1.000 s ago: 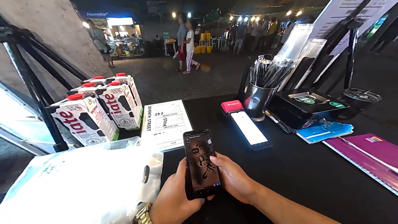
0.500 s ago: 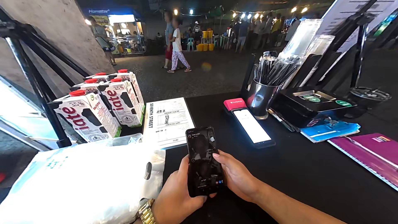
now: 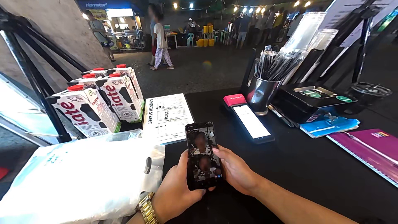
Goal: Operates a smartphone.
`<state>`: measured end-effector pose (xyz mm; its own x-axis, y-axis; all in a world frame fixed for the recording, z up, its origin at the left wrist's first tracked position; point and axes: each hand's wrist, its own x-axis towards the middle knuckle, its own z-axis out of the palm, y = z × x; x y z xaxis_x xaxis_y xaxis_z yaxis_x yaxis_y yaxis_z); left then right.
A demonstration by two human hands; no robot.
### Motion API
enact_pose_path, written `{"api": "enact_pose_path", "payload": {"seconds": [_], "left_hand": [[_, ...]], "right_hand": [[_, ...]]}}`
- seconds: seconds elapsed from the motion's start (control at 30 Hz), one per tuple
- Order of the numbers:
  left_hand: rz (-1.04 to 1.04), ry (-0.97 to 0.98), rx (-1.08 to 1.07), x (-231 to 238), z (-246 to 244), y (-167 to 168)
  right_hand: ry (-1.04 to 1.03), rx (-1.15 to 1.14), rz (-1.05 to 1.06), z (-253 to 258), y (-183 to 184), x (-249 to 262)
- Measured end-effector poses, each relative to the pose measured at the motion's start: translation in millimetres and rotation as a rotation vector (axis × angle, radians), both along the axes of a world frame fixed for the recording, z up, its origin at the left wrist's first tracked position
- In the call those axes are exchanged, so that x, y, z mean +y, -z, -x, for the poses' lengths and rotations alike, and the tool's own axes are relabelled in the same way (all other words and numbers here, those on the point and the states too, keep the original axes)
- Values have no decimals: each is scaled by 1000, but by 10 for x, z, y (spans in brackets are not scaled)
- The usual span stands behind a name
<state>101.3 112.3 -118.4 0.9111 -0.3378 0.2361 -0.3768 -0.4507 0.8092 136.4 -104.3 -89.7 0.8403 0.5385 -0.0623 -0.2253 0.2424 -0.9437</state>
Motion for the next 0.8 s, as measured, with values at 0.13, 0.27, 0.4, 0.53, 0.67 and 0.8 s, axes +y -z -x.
{"api": "enact_pose_path", "payload": {"seconds": [0.13,0.27,0.4,0.53,0.67,0.8], "left_hand": [[14,10,-1,7,-4,3],[27,26,-9,6,-3,-8],[20,17,-1,5,6,-21],[23,19,-8,7,-1,-13],[16,13,-1,7,5,-33],[68,32,-4,14,-3,-26]], "right_hand": [[-3,-1,5,3,-13,-5],[0,-12,5,0,-15,-7],[-9,-22,16,4,-25,-14],[-12,-17,23,-4,-20,-36],[3,-12,52,2,-40,-25],[-110,-37,16,-26,-31,-75]]}}
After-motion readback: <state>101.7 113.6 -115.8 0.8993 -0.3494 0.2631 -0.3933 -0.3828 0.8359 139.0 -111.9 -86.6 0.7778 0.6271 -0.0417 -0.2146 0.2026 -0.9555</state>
